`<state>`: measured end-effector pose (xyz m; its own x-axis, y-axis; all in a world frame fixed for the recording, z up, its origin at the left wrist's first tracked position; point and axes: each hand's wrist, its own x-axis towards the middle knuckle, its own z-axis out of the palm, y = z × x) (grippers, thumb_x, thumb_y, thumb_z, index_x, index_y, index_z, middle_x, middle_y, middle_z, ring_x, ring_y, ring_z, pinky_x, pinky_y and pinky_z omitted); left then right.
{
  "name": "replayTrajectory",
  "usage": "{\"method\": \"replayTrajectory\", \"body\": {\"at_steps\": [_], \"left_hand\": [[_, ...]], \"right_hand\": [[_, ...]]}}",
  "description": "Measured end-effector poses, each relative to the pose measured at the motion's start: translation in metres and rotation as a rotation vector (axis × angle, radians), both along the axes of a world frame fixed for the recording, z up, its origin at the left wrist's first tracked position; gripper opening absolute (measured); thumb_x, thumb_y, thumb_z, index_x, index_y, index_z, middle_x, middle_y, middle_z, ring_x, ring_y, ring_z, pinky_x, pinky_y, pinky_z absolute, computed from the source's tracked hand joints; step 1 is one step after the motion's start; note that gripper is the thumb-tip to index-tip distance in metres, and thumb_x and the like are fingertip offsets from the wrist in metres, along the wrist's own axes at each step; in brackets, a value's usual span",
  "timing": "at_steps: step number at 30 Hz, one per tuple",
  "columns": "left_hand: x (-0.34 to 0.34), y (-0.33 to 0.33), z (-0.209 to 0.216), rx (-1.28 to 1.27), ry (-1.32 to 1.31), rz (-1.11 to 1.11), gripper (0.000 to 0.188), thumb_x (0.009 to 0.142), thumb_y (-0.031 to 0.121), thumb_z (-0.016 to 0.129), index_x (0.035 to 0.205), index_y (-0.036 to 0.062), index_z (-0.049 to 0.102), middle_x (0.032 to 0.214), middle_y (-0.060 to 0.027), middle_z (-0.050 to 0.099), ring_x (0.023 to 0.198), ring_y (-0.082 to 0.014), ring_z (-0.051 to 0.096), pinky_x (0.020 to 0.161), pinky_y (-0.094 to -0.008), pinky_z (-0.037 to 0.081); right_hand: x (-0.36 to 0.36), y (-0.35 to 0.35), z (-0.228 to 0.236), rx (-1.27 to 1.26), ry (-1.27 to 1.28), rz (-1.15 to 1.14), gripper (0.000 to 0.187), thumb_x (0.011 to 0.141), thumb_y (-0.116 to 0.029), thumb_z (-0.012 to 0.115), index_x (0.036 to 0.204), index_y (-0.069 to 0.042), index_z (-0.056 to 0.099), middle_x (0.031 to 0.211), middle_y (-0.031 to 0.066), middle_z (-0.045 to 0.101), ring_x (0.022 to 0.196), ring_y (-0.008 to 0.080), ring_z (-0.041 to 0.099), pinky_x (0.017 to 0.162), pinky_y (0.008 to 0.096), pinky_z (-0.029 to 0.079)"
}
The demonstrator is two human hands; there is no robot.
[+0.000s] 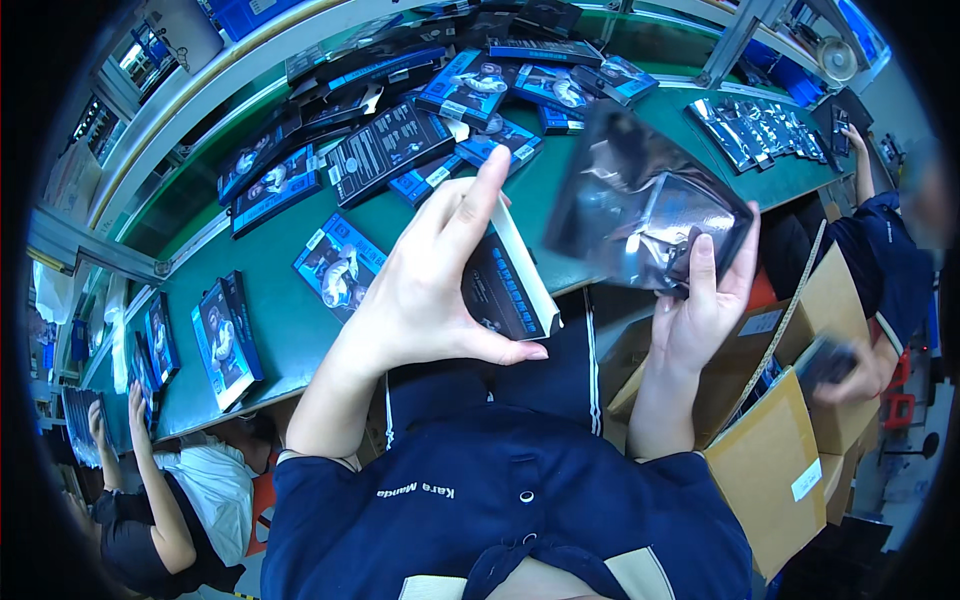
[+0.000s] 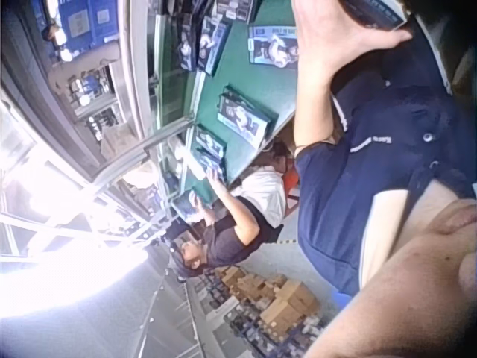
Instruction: Placing electronic components in retail packaging and then into bulk shipping boxes at an assembly line.
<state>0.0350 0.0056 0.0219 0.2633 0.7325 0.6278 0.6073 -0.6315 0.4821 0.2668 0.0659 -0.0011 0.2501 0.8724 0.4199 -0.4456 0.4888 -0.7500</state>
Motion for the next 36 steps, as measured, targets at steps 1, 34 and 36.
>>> {"method": "replayTrajectory", "body": {"at_steps": [1, 34, 36], "left_hand": [[0.0, 0.0, 0.003, 0.001, -0.003, -0.003, 0.139, 0.042, 0.049, 0.095, 0.152, -0.0008, 0.025, 0.121, -0.0192, 0.056, 0.111, -0.0324, 0.057, 0.095, -0.0405, 0.046], [0.035, 0.024, -0.023, -0.045, -1.115, -0.045, 0.032, 0.094, -0.003, 0.058, 0.118, 0.0082, 0.04, 0.118, -0.0169, 0.059, 0.105, -0.0167, 0.058, 0.095, -0.0295, 0.045], [0.036, 0.025, -0.019, -0.029, -1.037, 0.081, 0.021, 0.094, -0.003, 0.059, 0.108, 0.0063, 0.046, 0.113, -0.0152, 0.061, 0.105, -0.0151, 0.058, 0.094, -0.028, 0.044]], "right_hand": [[0.003, 0.0, 0.004, 0.092, -0.141, -0.06, 0.072, 0.087, 0.007, 0.065, 0.149, 0.0, 0.03, 0.128, 0.0129, 0.058, 0.098, 0.0155, 0.064, 0.085, 0.0257, 0.053], [-0.083, 0.015, -0.001, 0.298, -0.186, 0.233, 0.017, 0.09, 0.001, 0.064, 0.102, 0.0, 0.053, 0.103, 0.012, 0.058, 0.092, 0.0152, 0.057, 0.083, 0.0254, 0.045], [-0.085, 0.013, 0.002, 0.142, -0.036, 0.303, 0.018, 0.092, 0.0, 0.063, 0.102, -0.003, 0.048, 0.099, 0.0104, 0.057, 0.088, 0.0121, 0.055, 0.079, 0.0239, 0.044]]}}
